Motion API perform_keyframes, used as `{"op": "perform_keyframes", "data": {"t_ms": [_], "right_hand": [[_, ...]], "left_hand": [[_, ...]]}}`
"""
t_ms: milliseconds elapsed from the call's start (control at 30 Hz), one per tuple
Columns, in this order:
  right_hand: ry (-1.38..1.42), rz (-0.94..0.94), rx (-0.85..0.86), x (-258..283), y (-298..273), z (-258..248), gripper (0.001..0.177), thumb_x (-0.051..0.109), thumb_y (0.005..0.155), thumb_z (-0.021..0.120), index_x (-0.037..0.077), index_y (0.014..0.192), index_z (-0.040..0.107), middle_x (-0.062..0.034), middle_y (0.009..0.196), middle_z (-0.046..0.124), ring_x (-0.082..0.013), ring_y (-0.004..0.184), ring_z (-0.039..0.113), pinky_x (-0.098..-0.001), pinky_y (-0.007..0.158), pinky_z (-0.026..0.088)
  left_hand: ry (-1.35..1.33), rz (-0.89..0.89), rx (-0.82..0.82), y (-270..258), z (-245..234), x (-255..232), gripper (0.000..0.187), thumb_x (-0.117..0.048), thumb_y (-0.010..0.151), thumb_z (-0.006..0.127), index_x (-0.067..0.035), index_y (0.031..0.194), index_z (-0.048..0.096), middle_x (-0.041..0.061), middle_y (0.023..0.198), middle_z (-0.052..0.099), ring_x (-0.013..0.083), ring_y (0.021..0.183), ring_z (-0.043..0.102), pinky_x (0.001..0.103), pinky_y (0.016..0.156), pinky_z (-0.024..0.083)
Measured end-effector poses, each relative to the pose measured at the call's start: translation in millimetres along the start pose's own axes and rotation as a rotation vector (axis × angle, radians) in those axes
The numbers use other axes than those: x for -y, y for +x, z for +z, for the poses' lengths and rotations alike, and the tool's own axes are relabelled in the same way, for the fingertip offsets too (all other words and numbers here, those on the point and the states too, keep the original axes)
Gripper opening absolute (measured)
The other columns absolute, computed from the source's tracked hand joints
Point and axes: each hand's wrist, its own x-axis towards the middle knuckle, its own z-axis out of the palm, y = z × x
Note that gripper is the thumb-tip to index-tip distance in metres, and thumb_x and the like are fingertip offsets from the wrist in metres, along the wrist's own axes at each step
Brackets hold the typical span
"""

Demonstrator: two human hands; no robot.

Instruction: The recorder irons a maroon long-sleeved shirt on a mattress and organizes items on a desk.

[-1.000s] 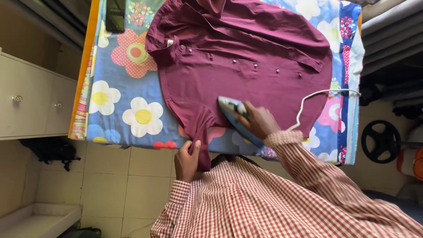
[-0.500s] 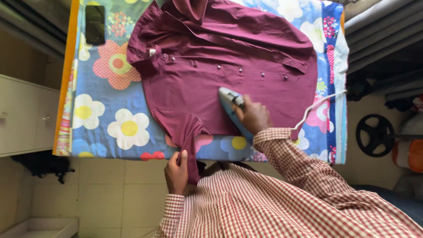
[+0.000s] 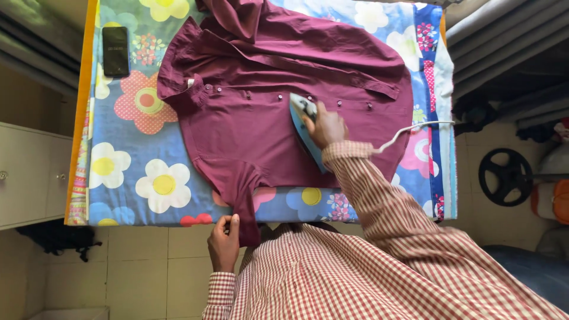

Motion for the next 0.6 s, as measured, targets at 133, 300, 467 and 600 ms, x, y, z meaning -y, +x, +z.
{"op": "perform_keyframes", "data": {"t_ms": [133,300,467,600], "right_hand": [[0.011,0.101,0.046,-31.5,-28.7,-9.2,0.042,0.047,0.098,0.065,0.008,0.112,0.057,-0.0279,0.089,0.072,-0.0470,0.088,0.073,-0.0592,0.074,0.057],[-0.018,0.185,-0.045,-28.6,9.0,-1.1,0.044,0.047,0.095,0.068,0.007,0.111,0.058,-0.0284,0.087,0.072,-0.0488,0.086,0.071,-0.0606,0.070,0.056],[-0.022,0.154,-0.124,-43.1,17.6,0.2,0.048,0.049,0.093,0.071,0.006,0.108,0.058,-0.0286,0.086,0.072,-0.0494,0.086,0.071,-0.0595,0.071,0.056],[-0.027,0.175,-0.084,-70.3,-38.4,-14.4,0.044,0.046,0.095,0.068,0.008,0.114,0.059,-0.0300,0.081,0.070,-0.0514,0.078,0.070,-0.0616,0.065,0.053]], "left_hand": [[0.040,-0.066,0.007,2.4,0.2,-3.4,0.036,-0.039,0.096,0.066,-0.004,0.090,0.069,0.011,0.068,0.065,0.0204,0.062,0.063,0.038,0.062,0.050],[0.026,-0.054,-0.007,0.5,3.9,4.3,0.035,-0.039,0.095,0.067,-0.004,0.090,0.068,0.009,0.067,0.065,0.0196,0.060,0.061,0.038,0.060,0.049],[-0.002,-0.044,-0.012,-2.9,6.7,5.5,0.035,-0.040,0.096,0.067,-0.005,0.091,0.067,0.009,0.067,0.064,0.0190,0.059,0.061,0.037,0.059,0.049],[0.049,-0.045,0.029,4.2,3.5,4.3,0.036,-0.040,0.096,0.066,-0.005,0.091,0.066,0.009,0.066,0.064,0.0187,0.058,0.061,0.038,0.059,0.048]]}}
